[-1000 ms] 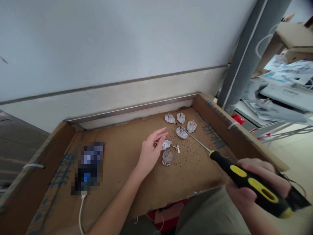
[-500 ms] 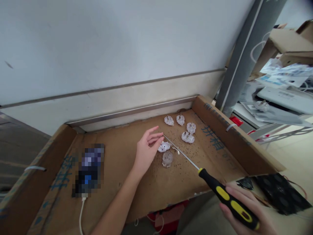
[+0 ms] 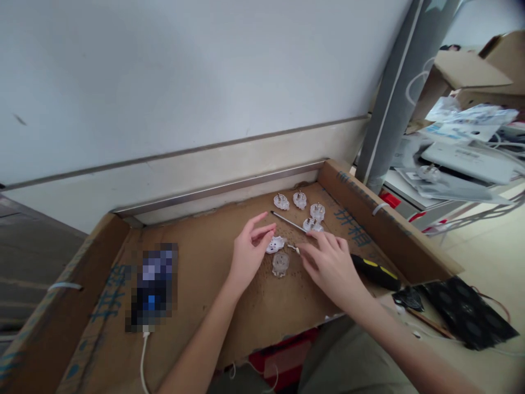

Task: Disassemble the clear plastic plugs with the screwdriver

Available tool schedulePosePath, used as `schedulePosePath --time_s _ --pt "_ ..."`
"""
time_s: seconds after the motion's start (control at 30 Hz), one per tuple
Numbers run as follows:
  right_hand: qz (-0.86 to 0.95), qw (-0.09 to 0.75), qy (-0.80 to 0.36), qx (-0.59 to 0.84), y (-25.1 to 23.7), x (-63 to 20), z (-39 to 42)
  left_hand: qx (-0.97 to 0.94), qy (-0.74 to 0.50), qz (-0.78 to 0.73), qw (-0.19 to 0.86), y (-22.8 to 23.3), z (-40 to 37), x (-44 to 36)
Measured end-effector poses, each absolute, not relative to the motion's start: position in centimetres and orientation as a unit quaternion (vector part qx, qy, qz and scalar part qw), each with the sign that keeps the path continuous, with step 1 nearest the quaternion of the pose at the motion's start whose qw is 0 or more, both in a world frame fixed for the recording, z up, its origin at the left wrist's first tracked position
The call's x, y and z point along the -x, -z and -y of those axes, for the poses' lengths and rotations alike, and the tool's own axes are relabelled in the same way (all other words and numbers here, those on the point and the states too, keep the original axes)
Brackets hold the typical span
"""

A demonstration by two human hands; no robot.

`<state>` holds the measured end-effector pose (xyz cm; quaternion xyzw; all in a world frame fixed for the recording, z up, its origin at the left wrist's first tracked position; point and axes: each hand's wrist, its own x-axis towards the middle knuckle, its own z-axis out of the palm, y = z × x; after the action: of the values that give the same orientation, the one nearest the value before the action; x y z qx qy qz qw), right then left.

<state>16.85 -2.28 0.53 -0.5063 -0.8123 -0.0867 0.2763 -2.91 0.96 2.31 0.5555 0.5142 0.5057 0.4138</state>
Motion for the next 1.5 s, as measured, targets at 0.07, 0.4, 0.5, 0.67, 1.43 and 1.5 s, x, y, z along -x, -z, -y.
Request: schedulePosePath --time_s 0.07,0.4,0.5,0.67,1.43,1.5 --pt "0.820 0.263 0.076 0.503 -0.1 -15.8 0.9 -0.564 -0.498 -0.522 0.401 -2.4 -0.8 2.8" --pt "0.841 0.255 0.045 0.475 1.2 -14.9 -0.7 -0.580 -0.492 -0.523 0.384 -2.0 -1.1 2.9" --pt "0.849 0.263 0.026 0.457 1.4 -15.1 -1.0 -0.593 -0.470 -0.525 0.390 -2.0 -1.1 2.9" --pt "0.839 0.299 -0.028 0.453 1.5 -15.4 -1.4 -0.622 -0.455 -0.519 0.369 -2.4 -0.7 2.7" --pt "0.724 0.443 -0.226 0.479 1.3 -14.8 -1.0 -0.647 -0.447 -0.496 0.368 -2.0 -0.3 1.5" --pt "0.702 0.463 -0.229 0.491 1.1 -15.0 -1.1 -0.683 -0.442 -0.514 0.272 -2.2 -0.3 1.9"
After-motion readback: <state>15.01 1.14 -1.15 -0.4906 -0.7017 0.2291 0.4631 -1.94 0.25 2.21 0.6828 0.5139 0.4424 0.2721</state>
